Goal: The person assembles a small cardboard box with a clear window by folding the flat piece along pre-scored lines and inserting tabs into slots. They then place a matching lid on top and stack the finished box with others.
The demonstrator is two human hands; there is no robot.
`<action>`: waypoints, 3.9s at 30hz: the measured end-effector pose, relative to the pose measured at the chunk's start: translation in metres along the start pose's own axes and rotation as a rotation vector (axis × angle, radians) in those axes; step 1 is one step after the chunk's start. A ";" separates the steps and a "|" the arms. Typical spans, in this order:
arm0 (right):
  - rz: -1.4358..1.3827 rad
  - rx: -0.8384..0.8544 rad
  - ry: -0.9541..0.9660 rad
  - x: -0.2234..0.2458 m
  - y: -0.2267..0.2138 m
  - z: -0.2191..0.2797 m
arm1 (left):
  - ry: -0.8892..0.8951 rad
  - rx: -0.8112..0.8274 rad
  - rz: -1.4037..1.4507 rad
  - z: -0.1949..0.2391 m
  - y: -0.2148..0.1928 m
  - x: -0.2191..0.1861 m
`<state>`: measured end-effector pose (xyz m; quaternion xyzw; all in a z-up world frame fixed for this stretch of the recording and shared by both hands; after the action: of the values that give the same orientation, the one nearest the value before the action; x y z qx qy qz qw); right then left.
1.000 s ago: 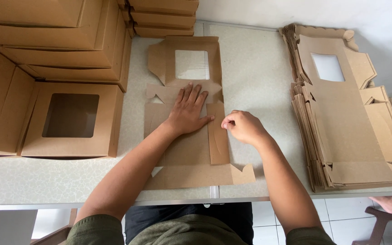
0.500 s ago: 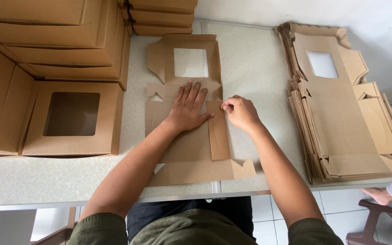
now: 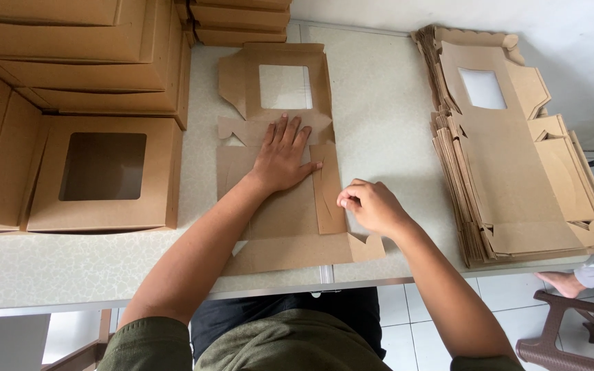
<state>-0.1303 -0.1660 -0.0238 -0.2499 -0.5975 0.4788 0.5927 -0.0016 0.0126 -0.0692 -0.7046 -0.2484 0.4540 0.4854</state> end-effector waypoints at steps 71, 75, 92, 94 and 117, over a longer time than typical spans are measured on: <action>-0.524 -0.677 0.011 -0.071 -0.051 -0.131 | 0.647 0.127 -0.186 0.051 0.023 -0.090; -0.900 -0.847 0.118 -0.048 -0.063 -0.163 | 0.632 0.435 0.100 0.047 0.022 -0.088; 0.090 -0.589 -0.026 -0.032 -0.002 -0.189 | -0.403 -0.412 0.234 -0.030 -0.047 0.045; 0.144 -0.511 0.025 -0.037 -0.001 -0.194 | -0.384 -0.415 0.227 -0.029 -0.050 0.038; 0.292 -0.320 -0.065 0.000 0.009 -0.198 | -0.159 -0.090 0.267 -0.046 -0.017 0.041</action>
<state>0.0552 -0.1072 -0.0637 -0.4091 -0.6423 0.4663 0.4503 0.0593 0.0309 -0.0650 -0.7143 -0.2103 0.5571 0.3676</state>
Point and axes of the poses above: each hand's wrist, its own z-axis away from the middle knuckle, its own y-axis out of the palm, x = y × z, the point moved 3 cm from there along -z, towards the middle knuckle, and after that the axes turned 14 degrees about -y, right-handed, at the moved point
